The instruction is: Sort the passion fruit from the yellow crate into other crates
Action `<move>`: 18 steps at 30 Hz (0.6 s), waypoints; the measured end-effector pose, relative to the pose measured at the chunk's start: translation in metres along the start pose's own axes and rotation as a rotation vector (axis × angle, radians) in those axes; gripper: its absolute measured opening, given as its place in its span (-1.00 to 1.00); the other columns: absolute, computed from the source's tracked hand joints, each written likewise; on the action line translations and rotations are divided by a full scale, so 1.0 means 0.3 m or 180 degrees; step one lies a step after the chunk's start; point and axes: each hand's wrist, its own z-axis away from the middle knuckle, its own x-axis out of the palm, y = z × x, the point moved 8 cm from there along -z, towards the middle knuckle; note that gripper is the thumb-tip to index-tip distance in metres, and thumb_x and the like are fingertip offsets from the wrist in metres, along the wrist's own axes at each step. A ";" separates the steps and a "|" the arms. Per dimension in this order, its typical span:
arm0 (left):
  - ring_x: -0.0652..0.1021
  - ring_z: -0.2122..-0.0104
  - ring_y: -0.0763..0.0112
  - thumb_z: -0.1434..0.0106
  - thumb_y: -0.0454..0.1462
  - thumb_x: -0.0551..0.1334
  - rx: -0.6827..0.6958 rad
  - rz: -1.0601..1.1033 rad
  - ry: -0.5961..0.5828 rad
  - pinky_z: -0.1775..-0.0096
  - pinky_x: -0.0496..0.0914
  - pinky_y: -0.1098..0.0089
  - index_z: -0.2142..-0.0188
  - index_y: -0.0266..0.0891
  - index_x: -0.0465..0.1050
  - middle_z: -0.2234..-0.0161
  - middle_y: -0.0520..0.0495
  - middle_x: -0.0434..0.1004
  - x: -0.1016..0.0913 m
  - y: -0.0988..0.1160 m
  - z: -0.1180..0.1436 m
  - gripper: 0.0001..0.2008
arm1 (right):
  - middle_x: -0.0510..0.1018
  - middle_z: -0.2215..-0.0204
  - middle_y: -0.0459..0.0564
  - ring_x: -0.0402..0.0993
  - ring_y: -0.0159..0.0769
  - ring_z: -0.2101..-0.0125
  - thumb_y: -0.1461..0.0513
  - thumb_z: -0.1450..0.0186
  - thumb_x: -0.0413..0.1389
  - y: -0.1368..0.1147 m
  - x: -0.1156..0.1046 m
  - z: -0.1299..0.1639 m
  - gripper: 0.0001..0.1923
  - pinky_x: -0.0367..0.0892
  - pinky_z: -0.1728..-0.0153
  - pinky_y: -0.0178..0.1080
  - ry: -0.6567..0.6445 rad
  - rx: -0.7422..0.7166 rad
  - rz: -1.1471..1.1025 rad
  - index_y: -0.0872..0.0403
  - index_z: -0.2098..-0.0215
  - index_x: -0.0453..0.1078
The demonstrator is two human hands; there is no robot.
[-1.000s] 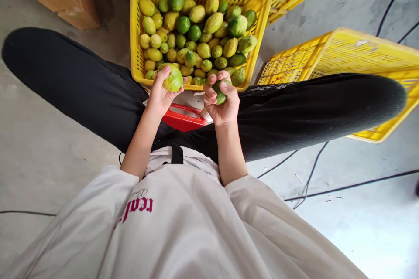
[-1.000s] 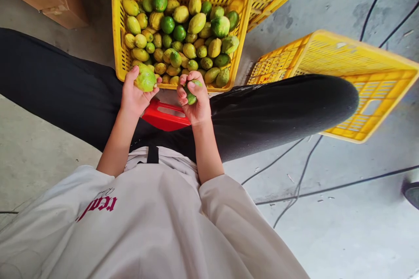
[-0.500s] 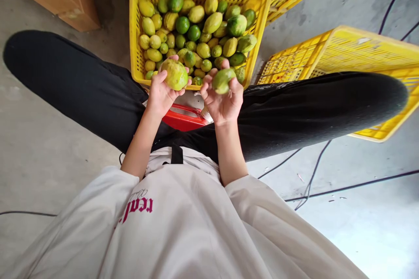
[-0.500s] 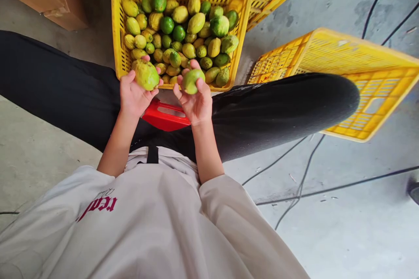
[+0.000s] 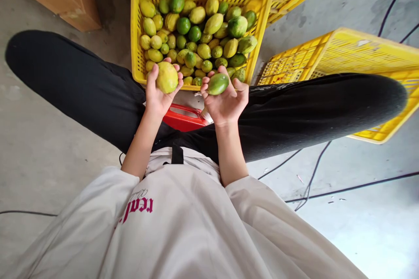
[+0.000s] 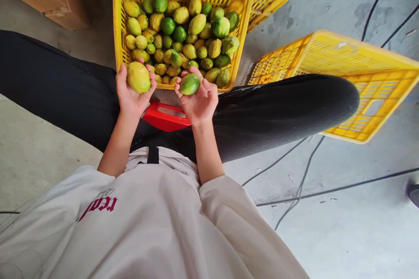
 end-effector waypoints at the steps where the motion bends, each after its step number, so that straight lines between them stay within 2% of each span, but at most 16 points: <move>1: 0.67 -0.14 0.22 -0.54 -0.01 0.09 0.0023 0.0012 -0.0020 -0.04 0.62 0.37 0.08 -0.10 0.55 0.10 -0.09 0.67 0.003 0.004 0.001 -0.67 | 0.68 0.09 -0.06 0.63 -0.04 -0.07 -0.01 -0.33 0.23 -0.004 0.007 0.000 -0.77 0.72 0.08 0.02 -0.0005 0.0001 0.0029 -0.15 0.10 0.52; 3: 0.63 -0.23 0.15 -0.54 -0.01 0.06 0.0020 0.0051 -0.0045 -0.15 0.60 0.25 -0.03 -0.10 0.55 0.02 -0.13 0.68 0.008 0.007 0.002 -0.63 | 0.68 -0.03 -0.09 0.55 -0.07 -0.24 0.03 -0.32 0.23 -0.017 0.017 -0.003 -0.74 0.65 -0.14 0.06 -0.0050 -0.0079 0.0130 -0.17 0.04 0.55; 6: 0.58 -0.30 0.10 -0.54 -0.05 0.08 -0.0106 0.0101 -0.0098 -0.20 0.58 0.18 -0.12 -0.12 0.51 -0.11 -0.16 0.65 0.016 -0.007 0.001 -0.64 | 0.67 -0.09 -0.16 0.48 -0.19 -0.33 -0.03 -0.32 0.27 -0.032 -0.007 -0.011 -0.71 0.52 -0.31 -0.08 0.0071 -0.0305 0.0260 -0.19 0.02 0.57; 9: 0.63 -0.21 0.12 -0.53 -0.02 0.14 -0.0229 0.0092 0.0040 -0.10 0.62 0.26 -0.02 -0.09 0.53 -0.05 -0.14 0.67 0.011 -0.022 0.002 -0.70 | 0.67 -0.04 -0.16 0.50 -0.18 -0.31 -0.11 -0.32 0.31 -0.016 -0.053 -0.017 -0.70 0.57 -0.26 -0.05 0.0251 -0.0283 0.0399 -0.23 0.07 0.53; 12: 0.70 -0.01 0.32 -0.56 -0.12 0.09 -0.0182 0.0318 0.0311 0.10 0.62 0.45 0.14 -0.10 0.51 0.18 -0.03 0.63 -0.005 -0.018 0.005 -0.75 | 0.62 -0.11 -0.19 0.52 -0.14 -0.29 -0.05 -0.31 0.37 0.008 -0.070 -0.020 -0.69 0.64 -0.15 0.00 0.0188 -0.0176 0.0614 -0.22 0.08 0.45; 14: 0.70 0.06 0.43 -0.57 -0.21 0.04 -0.0191 0.0469 0.0467 0.17 0.57 0.55 0.19 -0.13 0.46 0.26 0.01 0.58 -0.016 -0.018 0.005 -0.74 | 0.59 -0.15 -0.19 0.52 -0.14 -0.28 -0.02 -0.30 0.39 0.013 -0.065 -0.020 -0.67 0.64 -0.13 -0.02 0.0121 -0.0181 0.0704 -0.20 0.09 0.41; 16: 0.70 0.01 0.44 -0.56 -0.23 0.05 -0.0234 0.0470 0.0529 0.16 0.56 0.57 0.21 -0.16 0.45 0.24 0.00 0.59 -0.024 -0.021 0.003 -0.76 | 0.60 -0.15 -0.17 0.52 -0.12 -0.28 -0.01 -0.28 0.40 0.011 -0.056 -0.021 -0.66 0.63 -0.13 -0.02 0.0090 -0.0188 0.0700 -0.19 0.08 0.42; 18: 0.66 -0.11 0.36 -0.54 -0.17 0.12 -0.0233 0.0398 0.0478 0.07 0.59 0.52 0.19 -0.16 0.47 0.15 -0.06 0.63 -0.027 -0.020 -0.002 -0.79 | 0.63 -0.12 -0.13 0.51 -0.06 -0.29 -0.02 -0.29 0.37 0.004 -0.046 -0.022 -0.68 0.62 -0.15 0.04 0.0098 -0.0181 0.0580 -0.18 0.07 0.45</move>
